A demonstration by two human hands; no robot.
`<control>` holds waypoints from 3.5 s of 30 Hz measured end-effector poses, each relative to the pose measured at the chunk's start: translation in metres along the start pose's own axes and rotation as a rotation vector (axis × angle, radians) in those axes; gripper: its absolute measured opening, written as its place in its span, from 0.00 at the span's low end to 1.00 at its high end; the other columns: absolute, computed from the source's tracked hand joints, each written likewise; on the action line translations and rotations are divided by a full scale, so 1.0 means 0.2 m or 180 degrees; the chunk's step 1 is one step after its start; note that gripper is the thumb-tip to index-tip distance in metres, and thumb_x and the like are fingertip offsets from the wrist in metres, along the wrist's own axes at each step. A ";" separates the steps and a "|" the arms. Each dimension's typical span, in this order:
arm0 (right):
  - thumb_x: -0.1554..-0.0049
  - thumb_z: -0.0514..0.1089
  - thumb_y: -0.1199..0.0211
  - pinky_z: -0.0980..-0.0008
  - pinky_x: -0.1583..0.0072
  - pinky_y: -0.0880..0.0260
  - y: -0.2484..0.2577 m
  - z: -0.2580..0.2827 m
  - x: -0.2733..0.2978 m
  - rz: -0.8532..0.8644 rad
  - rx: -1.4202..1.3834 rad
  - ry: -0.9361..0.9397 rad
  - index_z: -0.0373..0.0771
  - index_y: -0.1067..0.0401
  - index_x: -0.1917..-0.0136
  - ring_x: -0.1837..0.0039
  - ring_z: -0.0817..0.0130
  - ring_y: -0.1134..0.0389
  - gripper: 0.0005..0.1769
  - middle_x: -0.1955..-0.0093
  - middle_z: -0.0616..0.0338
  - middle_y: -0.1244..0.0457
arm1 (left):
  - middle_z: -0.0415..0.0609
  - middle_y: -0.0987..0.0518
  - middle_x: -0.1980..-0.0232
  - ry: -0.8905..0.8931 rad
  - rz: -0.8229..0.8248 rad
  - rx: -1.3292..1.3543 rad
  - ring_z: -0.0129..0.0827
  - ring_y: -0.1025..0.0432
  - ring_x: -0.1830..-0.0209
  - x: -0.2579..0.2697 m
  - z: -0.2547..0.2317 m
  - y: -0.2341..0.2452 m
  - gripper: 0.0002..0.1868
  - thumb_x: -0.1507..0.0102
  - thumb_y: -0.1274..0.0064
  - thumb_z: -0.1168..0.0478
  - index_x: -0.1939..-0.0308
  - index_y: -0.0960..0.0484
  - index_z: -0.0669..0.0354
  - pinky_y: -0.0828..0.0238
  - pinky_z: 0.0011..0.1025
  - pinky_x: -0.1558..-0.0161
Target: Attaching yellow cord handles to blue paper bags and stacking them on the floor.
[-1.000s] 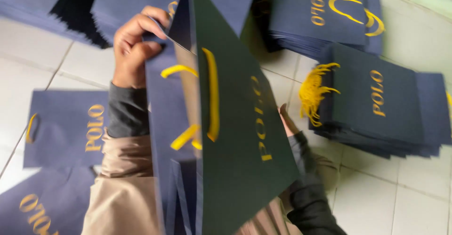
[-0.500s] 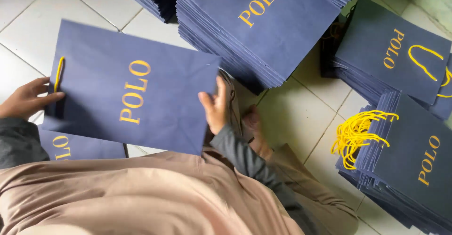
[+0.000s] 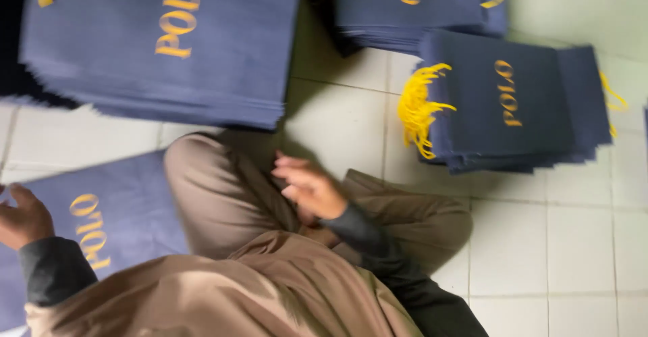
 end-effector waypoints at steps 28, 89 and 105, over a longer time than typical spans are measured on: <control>0.32 0.35 0.34 0.65 0.52 0.26 1.60 0.49 0.52 -0.2563 0.3605 -0.0253 0.44 0.15 0.47 0.58 0.61 0.27 0.08 0.60 0.65 0.30 | 0.62 0.47 0.22 -0.0920 0.1665 0.5770 0.46 0.20 0.60 -0.83 -3.11 1.04 0.42 0.27 0.38 0.55 0.18 0.51 0.48 0.18 0.33 0.56; 0.43 0.36 0.35 0.49 0.55 0.22 1.21 0.47 0.00 0.0798 0.0991 -0.0319 0.37 0.28 0.36 0.57 0.47 0.26 0.20 0.54 0.40 0.30 | 0.66 0.36 0.42 -0.0090 0.2555 0.4852 0.59 0.25 0.51 -0.53 -2.42 1.10 0.26 0.43 0.53 0.74 0.39 0.23 0.70 0.19 0.41 0.50; 0.42 0.41 0.36 0.56 0.49 0.28 1.13 0.30 0.13 0.1917 0.0794 -0.0183 0.42 0.24 0.49 0.49 0.54 0.29 0.07 0.55 0.55 0.32 | 0.62 0.36 0.40 -0.0189 0.2520 0.4561 0.48 0.20 0.61 -0.51 -2.42 1.05 0.23 0.38 0.45 0.69 0.38 0.24 0.66 0.16 0.36 0.56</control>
Point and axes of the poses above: each hand's wrist, its own x-axis away from the middle knuckle, its own y-axis out of the back of the hand, z = x × y, the point moved 2 cm from there along -x, towards the middle knuckle
